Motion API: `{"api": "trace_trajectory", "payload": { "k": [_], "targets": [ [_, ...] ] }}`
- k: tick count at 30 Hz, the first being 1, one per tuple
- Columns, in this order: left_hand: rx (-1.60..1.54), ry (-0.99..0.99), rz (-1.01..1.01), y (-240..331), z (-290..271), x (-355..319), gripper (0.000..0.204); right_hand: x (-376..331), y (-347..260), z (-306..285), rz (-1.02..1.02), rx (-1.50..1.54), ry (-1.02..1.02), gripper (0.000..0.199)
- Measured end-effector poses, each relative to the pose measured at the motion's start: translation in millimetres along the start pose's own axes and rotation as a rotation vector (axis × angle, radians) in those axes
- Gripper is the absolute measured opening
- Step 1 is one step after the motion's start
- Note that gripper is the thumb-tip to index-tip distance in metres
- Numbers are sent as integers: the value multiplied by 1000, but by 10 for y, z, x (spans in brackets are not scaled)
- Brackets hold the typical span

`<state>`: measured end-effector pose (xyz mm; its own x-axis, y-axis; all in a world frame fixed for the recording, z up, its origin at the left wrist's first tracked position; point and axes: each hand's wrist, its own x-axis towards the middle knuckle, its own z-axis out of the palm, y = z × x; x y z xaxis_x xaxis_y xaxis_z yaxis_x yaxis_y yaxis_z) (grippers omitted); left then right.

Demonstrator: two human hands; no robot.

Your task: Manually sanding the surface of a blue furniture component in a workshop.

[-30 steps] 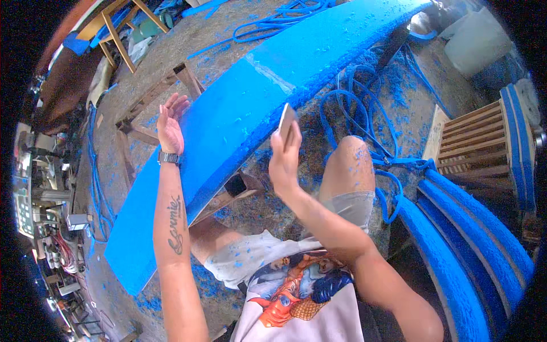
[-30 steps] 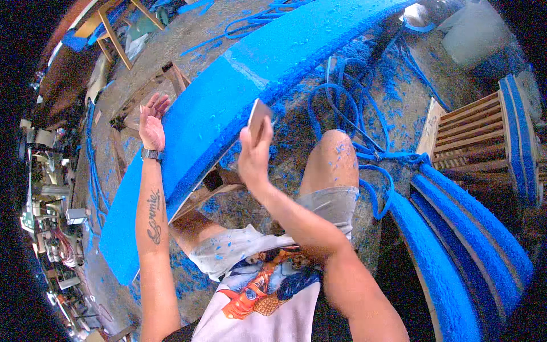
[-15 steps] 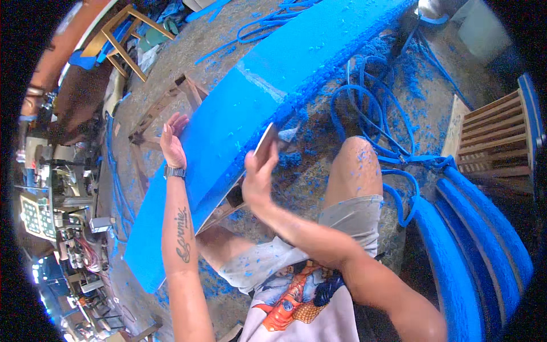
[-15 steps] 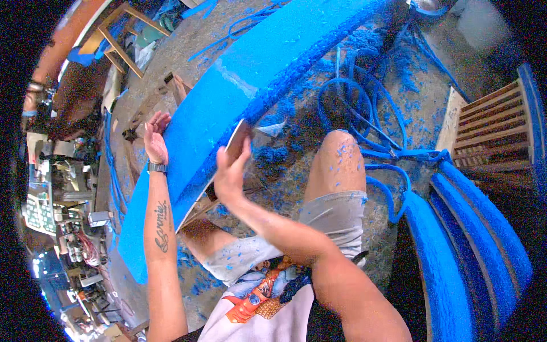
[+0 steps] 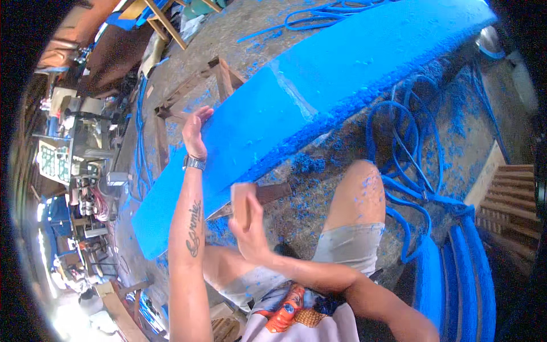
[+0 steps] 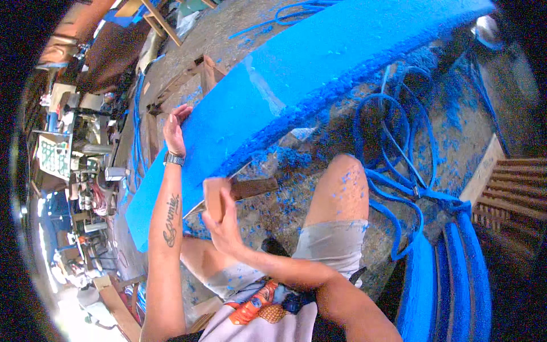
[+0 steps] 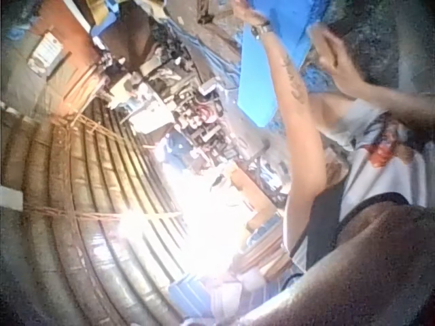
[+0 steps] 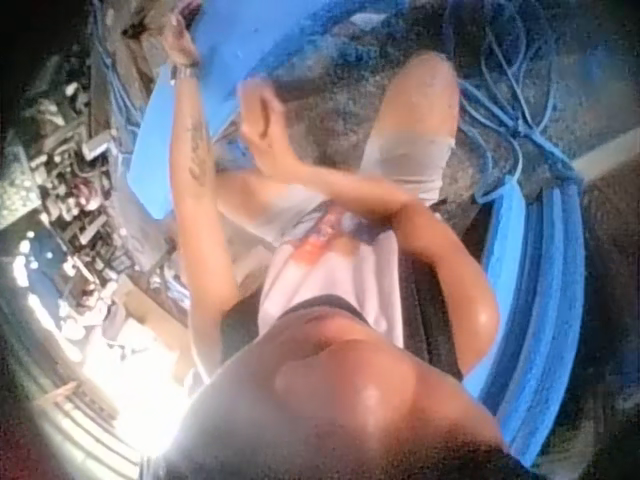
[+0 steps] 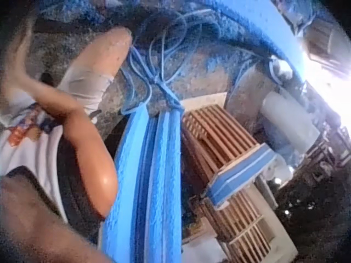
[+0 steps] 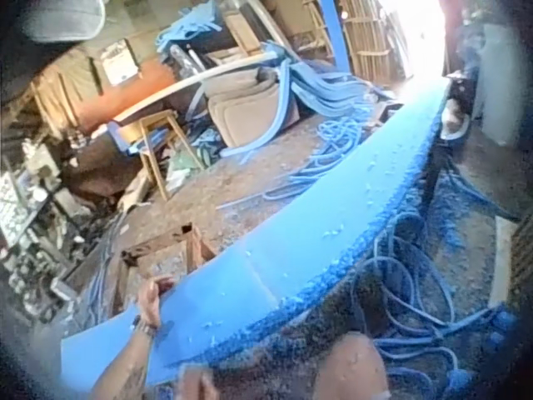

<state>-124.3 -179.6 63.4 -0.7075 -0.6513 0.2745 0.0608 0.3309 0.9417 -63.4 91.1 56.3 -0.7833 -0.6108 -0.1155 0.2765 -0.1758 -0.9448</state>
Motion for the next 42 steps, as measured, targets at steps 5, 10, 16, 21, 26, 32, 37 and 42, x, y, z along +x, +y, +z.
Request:
{"api": "trace_trajectory", "payload": {
  "k": [5, 10, 16, 21, 26, 32, 37, 42],
  "targets": [
    [145, 44, 6, 44, 48, 11, 43, 478, -122, -381, -123, 207, 252, 80],
    [65, -55, -23, 65, 72, -27, 41, 873, -124, -810, -314, -519, 337, 87],
    [-21, -341, -166, 239, 150, 9, 44, 1037, -110, -1023, -432, -908, 432, 90],
    [751, -522, 92, 288, -382, -98, 71, 992, -204, -900, -281, -1282, 490, 78],
    [867, -427, -81, 221, -853, -241, 77, 867, -147, -638, -402, -1092, 579, 71],
    [767, -447, -111, 121, -806, -133, 75, 151, -141, -34, -175, -1113, 108, 75],
    [756, -462, -116, 114, -826, -168, 77, 487, -172, -305, -493, -847, 585, 54],
    [742, -450, -93, 55, -817, -158, 74, 189, 163, 102, -522, -1141, 187, 52]
  ]
}}
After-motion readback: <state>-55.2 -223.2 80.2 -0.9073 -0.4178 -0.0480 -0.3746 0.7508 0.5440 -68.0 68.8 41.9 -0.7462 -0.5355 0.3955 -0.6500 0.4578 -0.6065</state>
